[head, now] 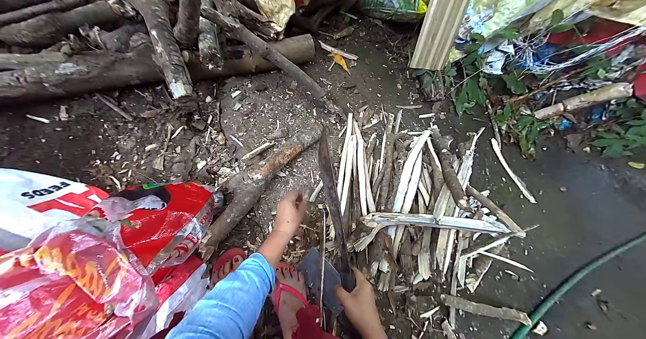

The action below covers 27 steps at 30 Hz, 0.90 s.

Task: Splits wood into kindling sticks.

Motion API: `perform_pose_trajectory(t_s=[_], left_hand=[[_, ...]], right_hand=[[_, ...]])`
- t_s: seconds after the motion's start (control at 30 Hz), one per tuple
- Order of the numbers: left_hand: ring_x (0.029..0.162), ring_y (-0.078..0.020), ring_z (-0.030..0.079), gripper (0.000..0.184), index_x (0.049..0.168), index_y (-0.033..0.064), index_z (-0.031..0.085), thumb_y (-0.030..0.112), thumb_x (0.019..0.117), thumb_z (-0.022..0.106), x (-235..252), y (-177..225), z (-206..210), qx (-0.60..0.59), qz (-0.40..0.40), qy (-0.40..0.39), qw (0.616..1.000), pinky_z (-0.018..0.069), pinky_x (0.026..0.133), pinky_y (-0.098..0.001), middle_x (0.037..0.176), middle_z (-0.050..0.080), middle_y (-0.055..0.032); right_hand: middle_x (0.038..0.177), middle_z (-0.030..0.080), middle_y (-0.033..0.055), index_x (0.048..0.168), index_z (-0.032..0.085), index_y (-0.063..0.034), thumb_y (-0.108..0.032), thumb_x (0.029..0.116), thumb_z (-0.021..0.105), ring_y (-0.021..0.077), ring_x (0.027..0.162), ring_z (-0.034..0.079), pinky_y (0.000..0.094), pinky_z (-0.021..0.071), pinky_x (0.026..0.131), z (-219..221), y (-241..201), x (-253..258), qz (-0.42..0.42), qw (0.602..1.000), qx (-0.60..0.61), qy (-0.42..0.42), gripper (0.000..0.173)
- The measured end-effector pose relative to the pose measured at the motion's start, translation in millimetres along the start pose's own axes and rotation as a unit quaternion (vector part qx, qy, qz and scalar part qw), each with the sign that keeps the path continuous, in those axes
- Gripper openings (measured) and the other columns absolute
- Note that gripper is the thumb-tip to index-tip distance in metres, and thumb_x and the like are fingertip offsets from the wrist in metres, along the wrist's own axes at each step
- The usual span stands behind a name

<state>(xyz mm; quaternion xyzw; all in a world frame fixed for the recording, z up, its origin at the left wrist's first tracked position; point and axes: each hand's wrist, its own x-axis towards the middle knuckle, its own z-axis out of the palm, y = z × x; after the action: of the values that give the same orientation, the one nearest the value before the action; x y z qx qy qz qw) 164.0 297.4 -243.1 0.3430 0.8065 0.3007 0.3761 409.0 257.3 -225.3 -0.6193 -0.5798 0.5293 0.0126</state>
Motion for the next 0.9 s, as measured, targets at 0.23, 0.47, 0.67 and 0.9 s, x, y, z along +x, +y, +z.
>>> perform_pose_trajectory(t_s=[0.23, 0.47, 0.67, 0.9], left_hand=[[0.116, -0.0321, 0.068, 0.025, 0.12, -0.0088, 0.068, 0.006, 0.102, 0.059, 11, -26, -5, 0.042, 0.064, 0.008, 0.997, 0.0503, 0.107, -0.0416, 0.121, 0.07, -0.0244], [0.115, -0.0319, 0.069, 0.025, 0.119, -0.0079, 0.069, 0.007, 0.1027, 0.058, 11, -26, -1, 0.045, 0.052, 0.006, 0.998, 0.0504, 0.107, -0.0416, 0.121, 0.07, -0.0238], [0.114, -0.0326, 0.069, 0.025, 0.119, -0.0084, 0.069, 0.007, 0.1025, 0.058, 11, -32, 4, 0.05, 0.047, 0.007, 0.998, 0.0504, 0.106, -0.0429, 0.119, 0.071, -0.024], [0.116, -0.0321, 0.068, 0.025, 0.119, -0.0077, 0.069, 0.008, 0.1037, 0.057, 11, -27, 4, 0.059, 0.039, -0.002, 0.997, 0.0491, 0.108, -0.0419, 0.12, 0.071, -0.0235]], right_hand=[[0.078, 0.067, 0.0179, 0.116, 0.066, 0.0086, -0.01, 0.0793, 0.074, 0.0285, 0.069, 0.065, 0.0495, 0.0537, 0.068, 12, -7, -5, -0.056, 0.997, -0.059, -0.018, 0.042], [0.086, 0.07, 0.0228, 0.121, 0.065, 0.0092, -0.011, 0.0807, 0.075, 0.0357, 0.078, 0.069, 0.0562, 0.0549, 0.076, 17, -4, -4, -0.04, 0.996, -0.078, -0.025, 0.046], [0.083, 0.069, 0.0209, 0.118, 0.065, 0.0096, -0.01, 0.0798, 0.075, 0.0317, 0.075, 0.067, 0.0524, 0.0543, 0.073, 18, 1, -2, -0.045, 0.997, -0.063, -0.02, 0.044], [0.082, 0.069, 0.021, 0.116, 0.066, 0.0091, -0.009, 0.0799, 0.074, 0.0324, 0.074, 0.067, 0.0528, 0.0542, 0.073, 20, 3, -1, -0.047, 0.995, -0.08, -0.022, 0.042]])
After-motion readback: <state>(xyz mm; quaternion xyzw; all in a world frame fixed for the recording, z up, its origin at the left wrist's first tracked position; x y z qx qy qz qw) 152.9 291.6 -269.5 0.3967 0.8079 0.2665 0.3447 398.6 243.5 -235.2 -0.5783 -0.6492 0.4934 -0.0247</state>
